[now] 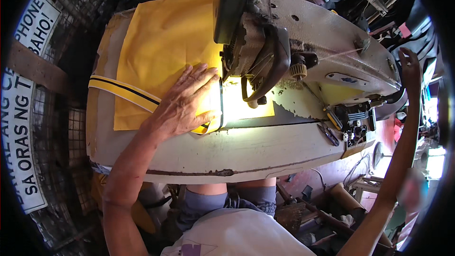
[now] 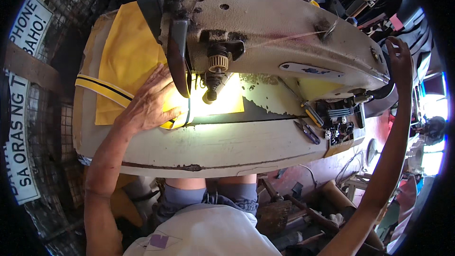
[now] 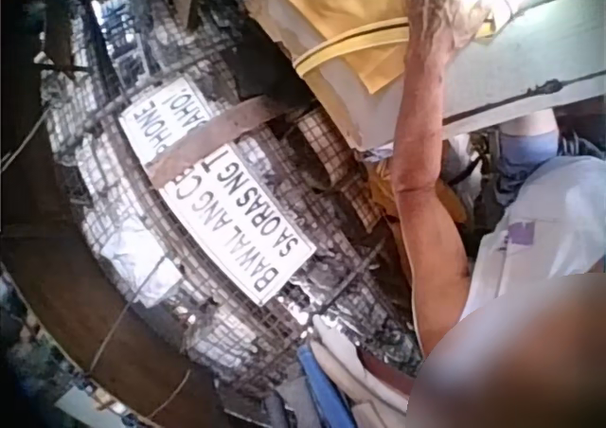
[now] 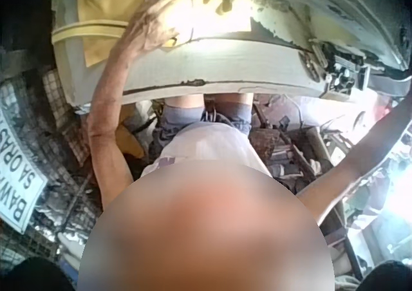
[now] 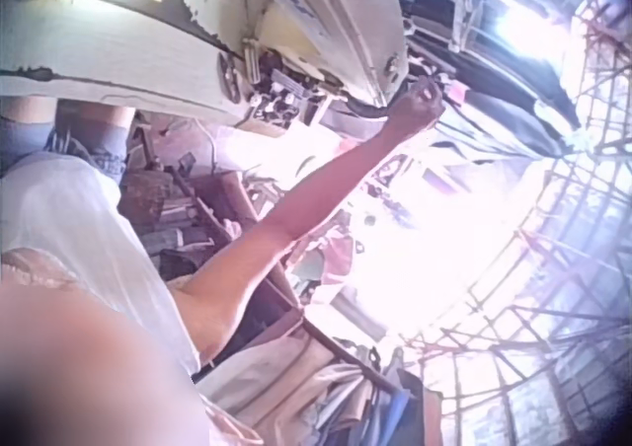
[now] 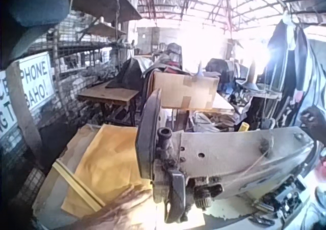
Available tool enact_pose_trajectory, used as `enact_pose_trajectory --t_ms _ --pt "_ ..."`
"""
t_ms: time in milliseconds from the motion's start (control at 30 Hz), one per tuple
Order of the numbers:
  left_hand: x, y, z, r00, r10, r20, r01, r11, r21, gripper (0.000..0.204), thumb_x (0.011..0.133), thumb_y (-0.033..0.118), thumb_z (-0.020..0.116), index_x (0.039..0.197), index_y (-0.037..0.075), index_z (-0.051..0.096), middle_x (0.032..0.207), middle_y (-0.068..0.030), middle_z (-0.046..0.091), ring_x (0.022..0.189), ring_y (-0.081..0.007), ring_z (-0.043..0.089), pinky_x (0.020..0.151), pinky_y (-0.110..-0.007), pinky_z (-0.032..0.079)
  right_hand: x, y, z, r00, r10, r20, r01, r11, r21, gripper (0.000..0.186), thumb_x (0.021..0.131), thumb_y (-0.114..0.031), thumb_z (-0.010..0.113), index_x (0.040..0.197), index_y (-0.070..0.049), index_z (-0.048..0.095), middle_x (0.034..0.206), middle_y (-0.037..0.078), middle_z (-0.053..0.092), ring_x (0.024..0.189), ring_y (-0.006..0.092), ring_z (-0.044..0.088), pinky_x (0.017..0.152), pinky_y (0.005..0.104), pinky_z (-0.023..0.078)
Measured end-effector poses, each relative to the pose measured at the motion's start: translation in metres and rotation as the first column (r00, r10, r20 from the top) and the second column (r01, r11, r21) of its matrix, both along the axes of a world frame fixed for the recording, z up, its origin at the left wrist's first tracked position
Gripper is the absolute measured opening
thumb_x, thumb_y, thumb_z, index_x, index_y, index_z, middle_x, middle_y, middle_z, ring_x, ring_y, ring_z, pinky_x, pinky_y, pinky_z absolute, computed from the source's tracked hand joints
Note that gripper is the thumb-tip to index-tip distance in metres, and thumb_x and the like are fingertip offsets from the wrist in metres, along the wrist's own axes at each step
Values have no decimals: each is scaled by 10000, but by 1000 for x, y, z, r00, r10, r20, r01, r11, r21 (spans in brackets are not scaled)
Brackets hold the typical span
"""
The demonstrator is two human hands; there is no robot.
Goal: Sewing the handles and edges of a yellow tote bag using an industrial sewing machine.
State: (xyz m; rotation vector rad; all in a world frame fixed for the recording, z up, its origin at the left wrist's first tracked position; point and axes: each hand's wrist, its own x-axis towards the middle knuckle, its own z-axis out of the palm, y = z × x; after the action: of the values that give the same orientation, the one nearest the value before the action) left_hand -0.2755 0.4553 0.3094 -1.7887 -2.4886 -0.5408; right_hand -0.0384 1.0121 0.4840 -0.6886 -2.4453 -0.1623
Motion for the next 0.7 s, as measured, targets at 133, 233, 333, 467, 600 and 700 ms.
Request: enact_pose_trajectory --t_ms 133,233,333,467,600,700 --pt "-2 0 0 1000 -13 -1 13 1000 13 684 828 363 694 1364 -4 479 1447 -136 442 1401 -318 340 1194 -467 226 -7 63 -15 998 7 57 12 946 -323 332 954 -269 574 1176 -30 639 1051 136 683 946 232 652 808 312 514" --pt "-3 0 -1 1000 -17 20 16 1000 21 668 814 348 704 1352 8 498 1437 -120 461 1399 -315 344 1193 -474 226 14 76 -16 975 48 217 35 931 -363 323 960 -220 535 1180 -2 627 1029 150 672 911 250 647 774 303 513" --pt "-4 0 -2 999 -16 38 15 1000 21 655 814 342 703 1346 14 508 1430 -114 471 1397 -314 348 1191 -477 228 52 56 -60 994 107 -9 -107 994 12 351 975 -217 509 1240 -5 596 1074 154 627 930 261 629 820 337 502" --pt "-5 0 -4 999 -16 39 15 1000 22 627 828 336 689 1336 11 517 1424 -114 477 1395 -312 351 1192 -476 227 119 13 -187 847 -243 -473 184 968 -168 324 964 -163 500 1225 -1 601 1064 159 651 1017 259 625 835 370 521" --pt "-4 1 -2 999 -21 41 20 1000 10 624 827 334 688 1332 8 519 1424 -113 476 1392 -311 355 1193 -473 228 139 38 -145 862 -160 -481 109 985 -132 354 1007 -198 422 1268 -4 562 1196 162 609 1119 248 593 935 363 481" --pt "-3 0 0 996 14 88 -12 1000 -21 651 808 330 704 1339 7 511 1426 -107 473 1388 -309 362 1192 -469 231 101 66 -53 985 6 -173 1 999 45 386 1018 -198 378 1321 -17 533 1274 154 581 1181 260 565 987 370 456"
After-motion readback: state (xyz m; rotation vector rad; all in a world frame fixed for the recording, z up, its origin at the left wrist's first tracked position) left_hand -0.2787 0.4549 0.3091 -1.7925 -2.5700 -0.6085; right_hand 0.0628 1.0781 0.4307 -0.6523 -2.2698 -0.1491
